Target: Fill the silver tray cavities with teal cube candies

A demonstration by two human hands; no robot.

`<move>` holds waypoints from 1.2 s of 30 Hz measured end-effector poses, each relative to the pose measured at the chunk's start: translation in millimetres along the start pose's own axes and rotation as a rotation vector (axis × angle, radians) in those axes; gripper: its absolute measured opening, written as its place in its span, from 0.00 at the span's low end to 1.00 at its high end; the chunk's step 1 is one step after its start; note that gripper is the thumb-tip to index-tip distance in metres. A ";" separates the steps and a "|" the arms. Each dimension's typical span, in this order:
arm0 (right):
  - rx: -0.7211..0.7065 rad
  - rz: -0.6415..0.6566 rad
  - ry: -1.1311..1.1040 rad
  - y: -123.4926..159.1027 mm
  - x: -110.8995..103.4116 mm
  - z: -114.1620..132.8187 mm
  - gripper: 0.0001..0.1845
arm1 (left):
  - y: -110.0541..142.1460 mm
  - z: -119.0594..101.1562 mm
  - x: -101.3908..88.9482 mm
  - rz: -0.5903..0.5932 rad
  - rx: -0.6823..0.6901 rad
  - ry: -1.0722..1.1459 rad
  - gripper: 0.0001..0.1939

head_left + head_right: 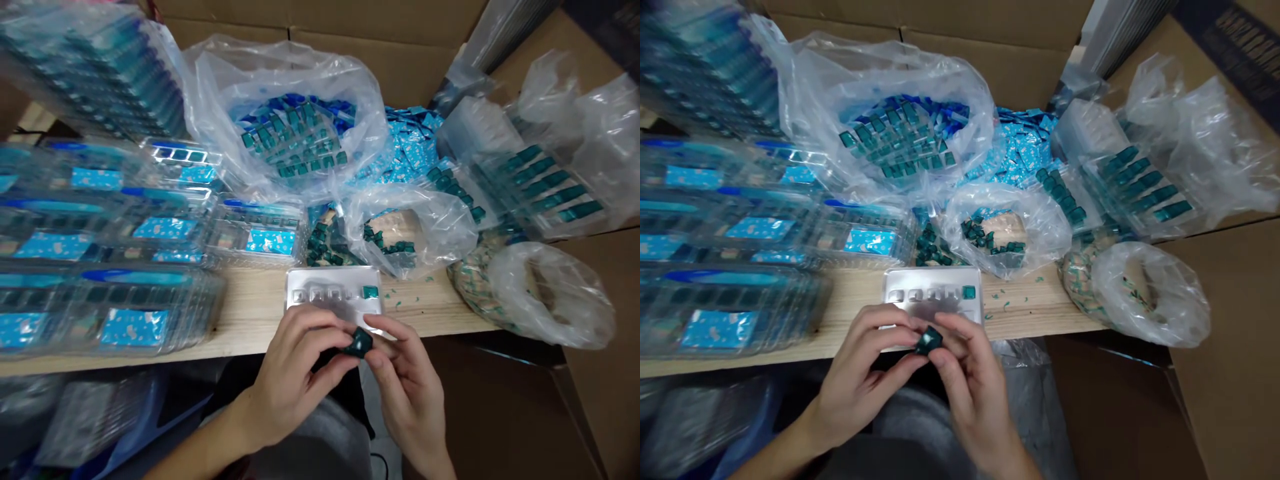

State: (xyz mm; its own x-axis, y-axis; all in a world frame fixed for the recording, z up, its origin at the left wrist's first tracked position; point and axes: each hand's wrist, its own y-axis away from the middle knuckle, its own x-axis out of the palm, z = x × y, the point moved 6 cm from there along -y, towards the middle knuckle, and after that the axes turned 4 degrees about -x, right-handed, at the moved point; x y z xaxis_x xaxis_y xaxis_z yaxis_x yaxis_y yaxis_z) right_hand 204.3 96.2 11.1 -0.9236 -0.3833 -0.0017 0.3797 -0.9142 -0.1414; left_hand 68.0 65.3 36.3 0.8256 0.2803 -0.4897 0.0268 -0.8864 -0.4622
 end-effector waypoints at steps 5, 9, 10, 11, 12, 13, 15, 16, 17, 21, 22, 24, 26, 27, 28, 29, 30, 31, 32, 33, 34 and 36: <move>-0.041 0.126 0.146 4.8 2.6 1.1 0.22 | 9.2 16.8 0.8 0.021 -0.219 0.231 0.07; 0.015 0.144 0.038 7.2 2.2 -0.9 0.25 | 13.5 21.9 6.5 0.105 -0.318 0.424 0.08; 0.008 0.123 0.046 7.3 1.0 -0.4 0.26 | 13.8 21.6 7.8 0.120 -0.328 0.451 0.08; -0.009 0.104 0.071 7.1 0.0 0.5 0.26 | 14.0 21.2 8.7 0.125 -0.340 0.471 0.08; -0.030 0.092 0.107 6.6 -0.4 1.7 0.25 | 14.3 21.0 9.5 0.124 -0.356 0.489 0.06; -0.053 0.091 0.145 5.8 -0.3 3.0 0.26 | 14.7 20.8 10.2 0.122 -0.373 0.509 0.04; -0.095 0.101 0.201 3.9 0.7 5.3 0.25 | 15.5 19.4 11.5 0.124 -0.393 0.548 0.01; -0.111 0.109 0.214 2.9 1.2 6.3 0.25 | 15.9 18.4 11.8 0.125 -0.395 0.561 0.01; -0.127 0.115 0.220 2.2 1.4 7.5 0.26 | 16.1 17.5 11.6 0.121 -0.394 0.565 0.01; -0.162 0.127 0.224 2.0 1.2 12.1 0.26 | 14.8 13.0 7.6 0.096 -0.323 0.489 0.03; -0.150 0.117 0.219 2.1 0.6 12.1 0.25 | 14.1 11.6 6.5 0.093 -0.294 0.442 0.03; -0.096 0.078 0.187 2.0 -1.3 9.3 0.22 | 12.4 8.3 4.4 0.085 -0.227 0.338 0.04; -0.007 0.029 0.093 1.8 -2.5 2.3 0.18 | 10.7 4.7 3.3 0.082 -0.163 0.259 0.06; 0.045 0.014 0.009 1.7 -1.9 -2.5 0.15 | 10.0 2.9 3.2 0.084 -0.132 0.231 0.06; 0.098 0.004 -0.095 1.7 -0.2 -7.7 0.12 | 9.3 1.4 3.1 0.086 -0.106 0.202 0.06; 0.149 0.003 -0.208 1.5 2.7 -12.5 0.10 | 8.6 0.1 2.6 0.083 -0.081 0.171 0.06; 0.196 0.004 -0.318 1.2 6.3 -16.7 0.09 | 8.1 -0.9 1.7 0.071 -0.058 0.135 0.05; 0.234 0.007 -0.413 0.6 10.4 -19.8 0.09 | 7.5 -1.5 0.4 0.053 -0.036 0.099 0.04; 0.265 0.011 -0.487 -0.2 14.6 -21.8 0.09 | 7.1 -1.6 -1.2 0.031 -0.021 0.067 0.04; 0.291 0.017 -0.540 -1.1 18.8 -23.1 0.09 | 6.9 -1.3 -2.6 0.012 -0.011 0.040 0.04; 0.317 0.025 -0.578 -1.7 22.9 -23.8 0.09 | 7.0 -0.9 -3.6 0.001 0.000 0.019 0.05; 0.360 0.036 -0.617 -2.2 28.9 -24.1 0.09 | 8.0 -0.7 -3.6 0.005 0.024 -0.013 0.06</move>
State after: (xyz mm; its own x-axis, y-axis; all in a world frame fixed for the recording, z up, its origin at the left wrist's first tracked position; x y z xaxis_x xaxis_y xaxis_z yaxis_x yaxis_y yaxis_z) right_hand 175.5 90.3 -12.6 -0.7522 -0.3210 0.5755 0.5016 -0.8453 0.1840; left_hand 65.6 57.0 34.8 0.8184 0.2805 -0.5015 0.0086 -0.8787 -0.4773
